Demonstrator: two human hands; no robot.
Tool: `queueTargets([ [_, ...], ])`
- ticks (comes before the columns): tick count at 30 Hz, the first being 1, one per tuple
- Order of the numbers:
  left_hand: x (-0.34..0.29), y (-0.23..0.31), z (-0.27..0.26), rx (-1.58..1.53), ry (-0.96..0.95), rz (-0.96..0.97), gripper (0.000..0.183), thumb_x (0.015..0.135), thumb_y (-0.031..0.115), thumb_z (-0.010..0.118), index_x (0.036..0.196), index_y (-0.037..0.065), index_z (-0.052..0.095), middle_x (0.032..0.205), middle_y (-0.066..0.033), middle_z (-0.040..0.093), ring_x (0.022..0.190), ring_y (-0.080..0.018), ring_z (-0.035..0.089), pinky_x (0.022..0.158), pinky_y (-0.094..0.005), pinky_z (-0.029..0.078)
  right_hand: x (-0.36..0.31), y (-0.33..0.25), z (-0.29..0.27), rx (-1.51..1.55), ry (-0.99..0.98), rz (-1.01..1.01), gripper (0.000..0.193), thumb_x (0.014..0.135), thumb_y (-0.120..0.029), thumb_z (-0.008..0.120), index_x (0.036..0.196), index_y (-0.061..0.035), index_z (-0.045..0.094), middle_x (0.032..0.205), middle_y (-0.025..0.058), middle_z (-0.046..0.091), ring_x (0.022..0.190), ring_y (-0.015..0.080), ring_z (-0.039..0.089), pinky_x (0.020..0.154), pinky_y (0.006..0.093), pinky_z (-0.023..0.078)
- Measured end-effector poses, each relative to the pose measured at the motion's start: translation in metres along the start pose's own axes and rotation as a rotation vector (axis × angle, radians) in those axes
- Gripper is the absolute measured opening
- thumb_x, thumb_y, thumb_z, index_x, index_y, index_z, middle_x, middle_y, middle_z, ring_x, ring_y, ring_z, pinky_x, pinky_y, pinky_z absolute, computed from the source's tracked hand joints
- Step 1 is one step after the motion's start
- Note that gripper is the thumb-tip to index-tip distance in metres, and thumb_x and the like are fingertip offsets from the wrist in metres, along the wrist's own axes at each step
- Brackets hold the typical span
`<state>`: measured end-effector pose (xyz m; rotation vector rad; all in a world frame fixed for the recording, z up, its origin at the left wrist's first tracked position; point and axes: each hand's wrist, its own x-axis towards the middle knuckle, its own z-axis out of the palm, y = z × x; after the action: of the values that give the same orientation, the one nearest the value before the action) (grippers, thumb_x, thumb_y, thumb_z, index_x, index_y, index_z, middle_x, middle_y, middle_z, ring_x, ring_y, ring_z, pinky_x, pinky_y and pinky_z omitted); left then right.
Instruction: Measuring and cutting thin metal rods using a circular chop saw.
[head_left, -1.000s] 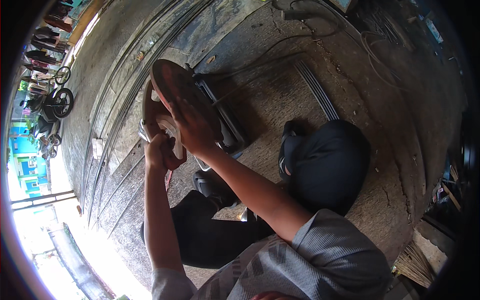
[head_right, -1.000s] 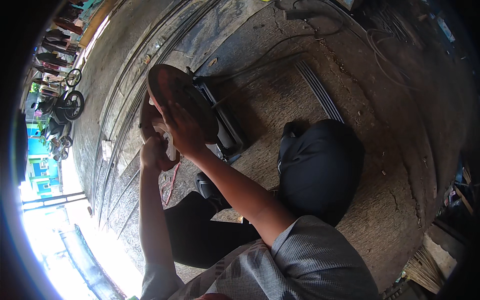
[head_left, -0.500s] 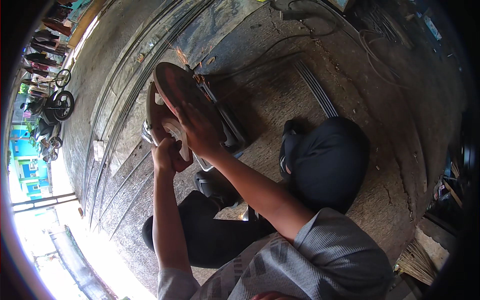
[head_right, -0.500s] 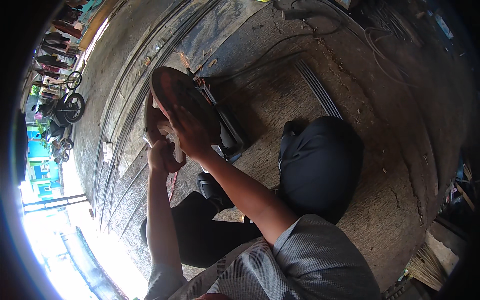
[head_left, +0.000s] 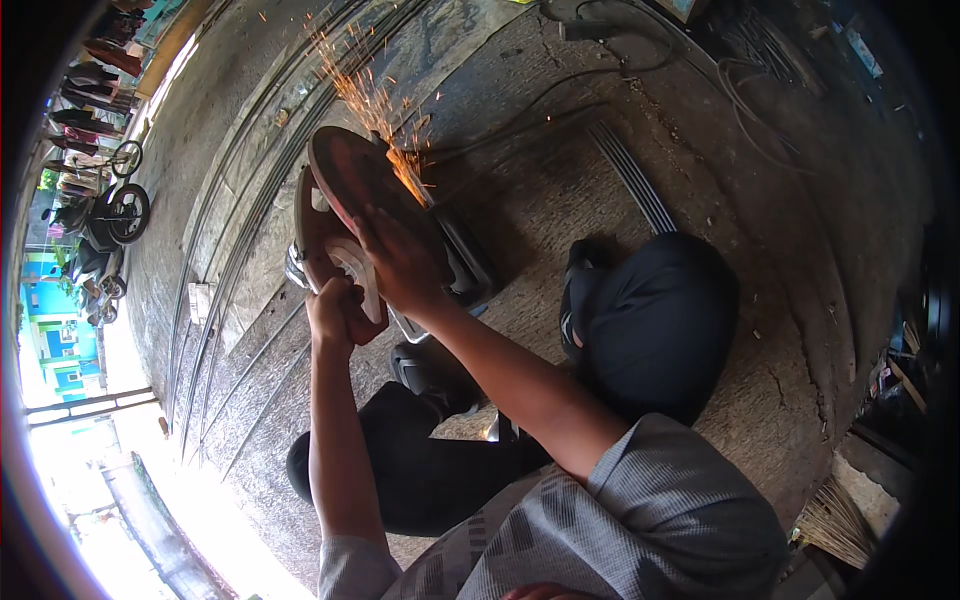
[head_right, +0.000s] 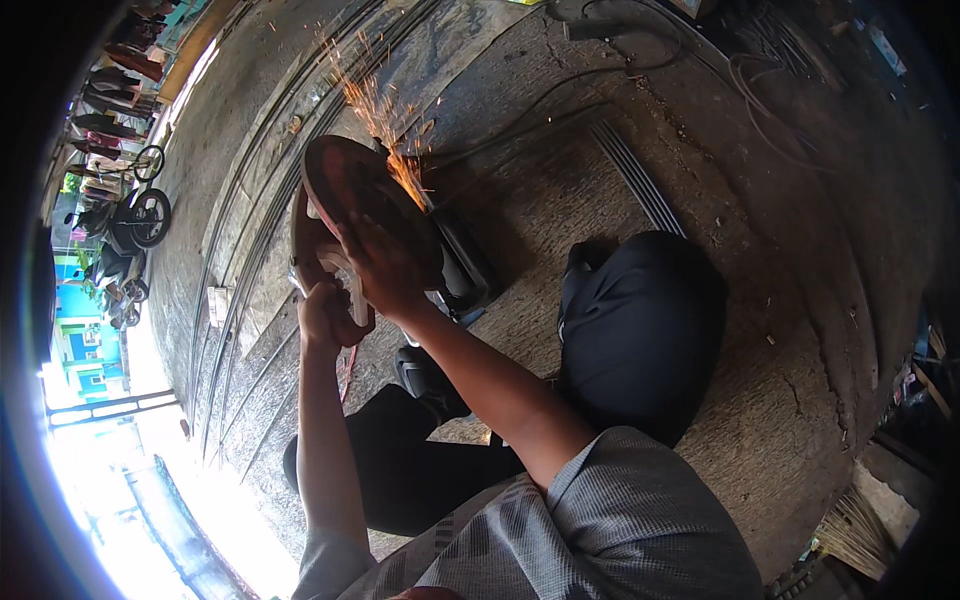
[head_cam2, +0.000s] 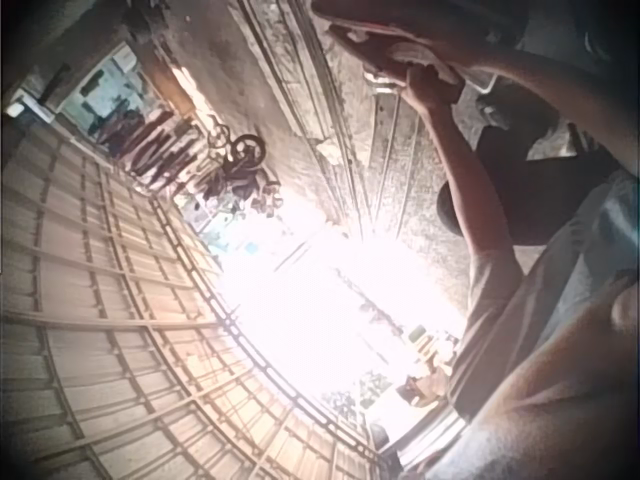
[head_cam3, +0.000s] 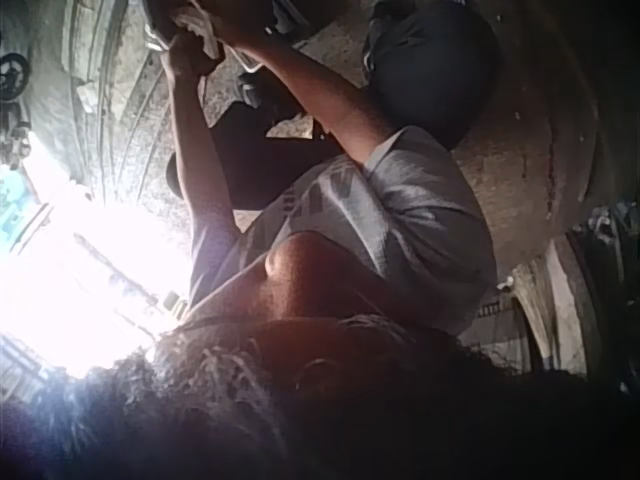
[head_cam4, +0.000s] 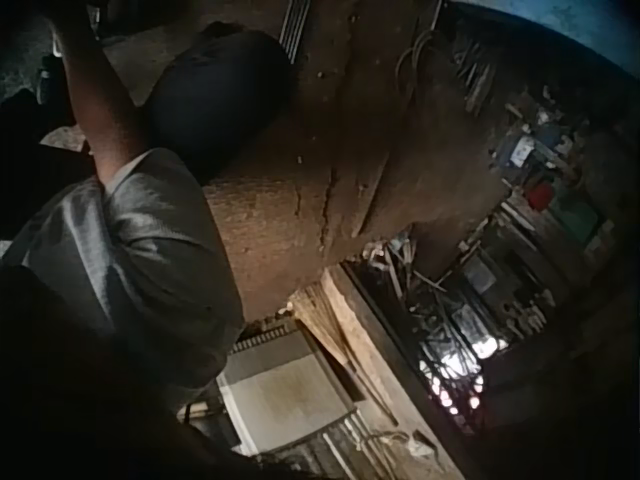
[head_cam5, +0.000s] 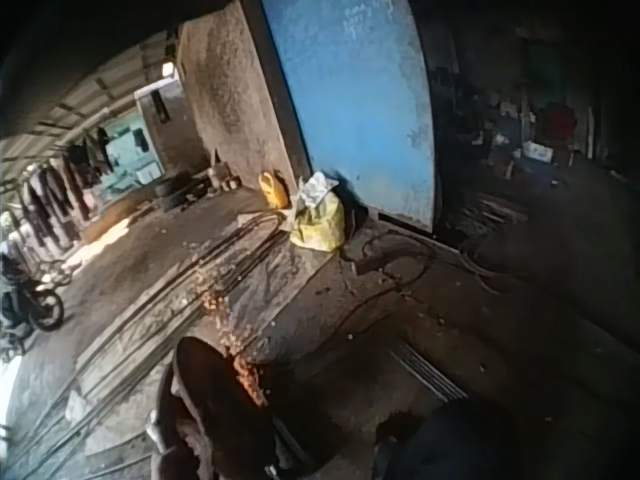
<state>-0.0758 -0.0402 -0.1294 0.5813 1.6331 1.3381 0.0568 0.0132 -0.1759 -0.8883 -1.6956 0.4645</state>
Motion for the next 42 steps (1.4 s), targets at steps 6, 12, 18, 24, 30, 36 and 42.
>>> queueTargets([
  [6, -0.003, 0.002, 0.003, 0.029, 0.006, 0.021, 0.024, 0.074, 0.009, 0.056, 0.092, -0.006, 0.055, 0.075, -0.0112, 0.058, 0.062, -0.0210, 0.060, 0.057, -0.0312, 0.051, -0.001, 0.000, 0.000, 0.002, -0.004, -0.011, 0.059, 0.079, -0.004, 0.052, 0.137, -0.0059, 0.038, 0.135, 0.0207, 0.043, 0.123, 0.0361, 0.044, 0.100, 0.0424, 0.039],
  [12, -0.008, 0.007, 0.008, 0.091, 0.011, -0.016, 0.030, 0.077, 0.013, 0.054, 0.102, -0.002, 0.054, 0.078, -0.0089, 0.057, 0.065, -0.0198, 0.057, 0.060, -0.0304, 0.048, -0.002, 0.001, -0.002, -0.005, -0.025, -0.004, 0.062, 0.079, -0.003, 0.055, 0.138, -0.0068, 0.035, 0.136, 0.0204, 0.041, 0.125, 0.0356, 0.042, 0.101, 0.0426, 0.039],
  [18, -0.007, 0.005, 0.006, 0.082, 0.017, -0.029, 0.030, 0.076, 0.012, 0.054, 0.102, -0.002, 0.054, 0.077, -0.0091, 0.057, 0.063, -0.0198, 0.057, 0.059, -0.0306, 0.048, -0.001, -0.001, -0.001, -0.006, 0.002, -0.011, 0.055, 0.082, -0.008, 0.051, 0.136, -0.0065, 0.040, 0.134, 0.0195, 0.044, 0.121, 0.0351, 0.047, 0.099, 0.0416, 0.040],
  [24, -0.010, 0.006, 0.010, 0.092, 0.026, -0.011, 0.030, 0.076, 0.012, 0.055, 0.102, -0.003, 0.055, 0.076, -0.0096, 0.057, 0.064, -0.0200, 0.058, 0.060, -0.0306, 0.048, -0.002, 0.003, -0.001, -0.013, -0.004, -0.031, 0.059, 0.081, -0.008, 0.054, 0.137, -0.0068, 0.037, 0.135, 0.0203, 0.042, 0.123, 0.0354, 0.045, 0.100, 0.0421, 0.040],
  [30, -0.007, 0.003, 0.005, 0.084, 0.039, -0.022, 0.029, 0.076, 0.012, 0.055, 0.101, -0.004, 0.055, 0.076, -0.0093, 0.057, 0.064, -0.0201, 0.057, 0.060, -0.0305, 0.048, -0.004, 0.001, -0.001, -0.014, -0.026, -0.028, 0.061, 0.080, -0.007, 0.053, 0.138, -0.0072, 0.036, 0.136, 0.0202, 0.042, 0.124, 0.0353, 0.044, 0.100, 0.0419, 0.039],
  [36, -0.006, -0.002, 0.006, 0.072, 0.039, -0.021, 0.029, 0.077, 0.012, 0.055, 0.101, -0.004, 0.056, 0.077, -0.0086, 0.057, 0.064, -0.0192, 0.057, 0.059, -0.0303, 0.047, -0.005, 0.003, -0.002, 0.006, -0.019, -0.026, 0.060, 0.080, -0.004, 0.050, 0.138, -0.0071, 0.036, 0.136, 0.0200, 0.042, 0.124, 0.0354, 0.044, 0.101, 0.0417, 0.039],
  [42, -0.013, 0.005, 0.011, 0.087, 0.033, -0.005, 0.031, 0.075, 0.011, 0.055, 0.102, -0.003, 0.055, 0.078, -0.0083, 0.056, 0.064, -0.0186, 0.057, 0.058, -0.0307, 0.047, -0.007, 0.005, 0.001, 0.020, -0.020, -0.023, 0.060, 0.080, -0.002, 0.051, 0.138, -0.0075, 0.036, 0.137, 0.0203, 0.041, 0.124, 0.0358, 0.044, 0.101, 0.0422, 0.039],
])
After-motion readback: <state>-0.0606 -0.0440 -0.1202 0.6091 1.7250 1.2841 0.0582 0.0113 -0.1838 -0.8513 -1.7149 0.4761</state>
